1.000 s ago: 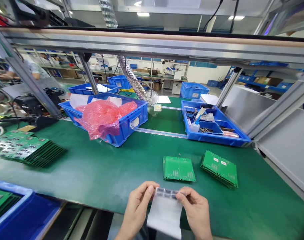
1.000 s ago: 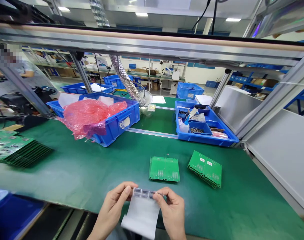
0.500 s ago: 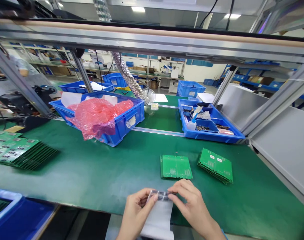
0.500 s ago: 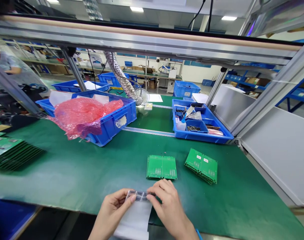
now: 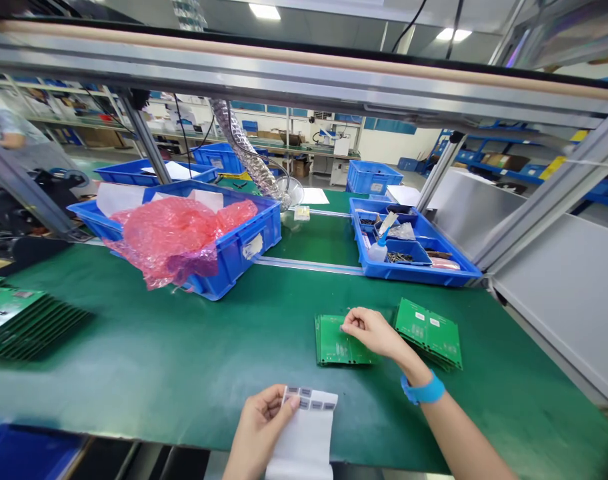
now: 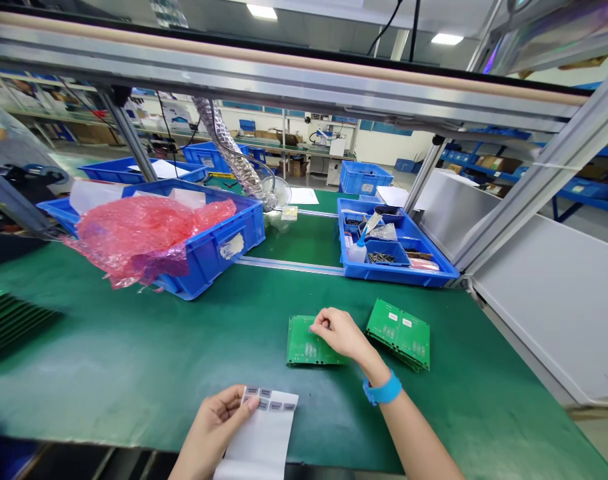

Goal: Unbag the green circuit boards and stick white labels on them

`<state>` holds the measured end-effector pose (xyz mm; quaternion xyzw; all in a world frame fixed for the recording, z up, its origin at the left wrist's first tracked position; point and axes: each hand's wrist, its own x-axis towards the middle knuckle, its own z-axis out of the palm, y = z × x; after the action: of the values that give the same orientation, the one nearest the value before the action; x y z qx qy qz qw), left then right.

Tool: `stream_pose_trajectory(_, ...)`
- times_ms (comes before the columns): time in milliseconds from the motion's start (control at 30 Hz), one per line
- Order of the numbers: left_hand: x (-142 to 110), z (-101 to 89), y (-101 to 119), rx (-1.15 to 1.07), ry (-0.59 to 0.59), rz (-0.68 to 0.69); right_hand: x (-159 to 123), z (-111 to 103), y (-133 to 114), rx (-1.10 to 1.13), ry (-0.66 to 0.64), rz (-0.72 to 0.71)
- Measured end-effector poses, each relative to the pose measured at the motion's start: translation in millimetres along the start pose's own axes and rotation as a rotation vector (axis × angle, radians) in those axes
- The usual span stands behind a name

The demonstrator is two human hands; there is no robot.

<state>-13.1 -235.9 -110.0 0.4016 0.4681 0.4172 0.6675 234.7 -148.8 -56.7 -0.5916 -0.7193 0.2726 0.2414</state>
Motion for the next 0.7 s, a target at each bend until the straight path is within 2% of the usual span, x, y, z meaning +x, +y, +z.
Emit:
stream_pose_trajectory(100, 1, -0.9, -3, 0.025, -0.003, -0.001, 16, 6, 12, -0.058, -0.036, 0.01)
stream_pose_trajectory(267, 1, -2.8, -4, 0.037, -0.028, 0.001, 13, 15, 8, -0.152, 0.018, 0.007)
stream_pose_trajectory(400, 1, -4.5, -1, 0.067, -0.057, -0.013, 9, 5, 6, -0.144, 0.088, -0.013)
stream_pose_trajectory(567, 1, -5.6, 5, 0.091, -0.087, -0.034, 14, -17, 21, 0.019, -0.045, -0.008)
stream_pose_trajectory(700, 1, -6.4, 4, 0.092, -0.093, -0.048, 16, -17, 31, 0.093, -0.148, 0.001)
